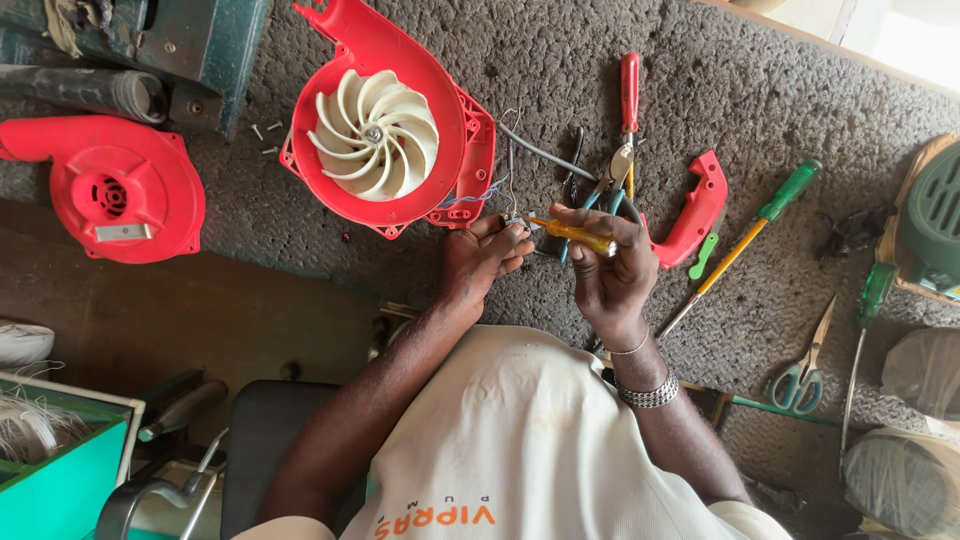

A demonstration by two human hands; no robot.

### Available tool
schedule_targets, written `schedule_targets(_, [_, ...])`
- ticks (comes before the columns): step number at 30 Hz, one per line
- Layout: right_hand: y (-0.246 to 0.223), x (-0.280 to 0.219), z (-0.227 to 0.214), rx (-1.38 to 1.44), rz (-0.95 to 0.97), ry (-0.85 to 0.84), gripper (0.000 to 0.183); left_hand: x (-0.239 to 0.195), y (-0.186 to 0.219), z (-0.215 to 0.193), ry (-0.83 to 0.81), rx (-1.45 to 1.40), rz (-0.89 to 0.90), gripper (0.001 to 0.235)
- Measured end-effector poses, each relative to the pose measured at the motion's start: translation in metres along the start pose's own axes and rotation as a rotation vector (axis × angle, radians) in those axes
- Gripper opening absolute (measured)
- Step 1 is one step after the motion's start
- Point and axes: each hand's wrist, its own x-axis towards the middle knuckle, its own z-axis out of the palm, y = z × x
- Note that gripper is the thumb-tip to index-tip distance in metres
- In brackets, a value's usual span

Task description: The person uses a yellow screwdriver to tighten screws on a small electrical component connected to a red fan housing. The person repeatedly plugs and unplugs a power cord into a wall socket to test the connection while adjusting the component.

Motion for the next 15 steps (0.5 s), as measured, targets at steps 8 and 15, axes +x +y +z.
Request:
schedule_targets(8, [0.0038, -0.0063, -0.0005, 0.039, -0.012, -0.015, 0.025, -0.0019, 0.003, 0.0009, 0.006, 0.002, -0.016, 0.024])
schedule_targets(15, [0.0045, -0.0072, -0.0001, -0.03, -0.064, -0.027, 0.022, -0.0029, 0.0035, 0.0013, 0.01, 0.013, 0.01, 0.026])
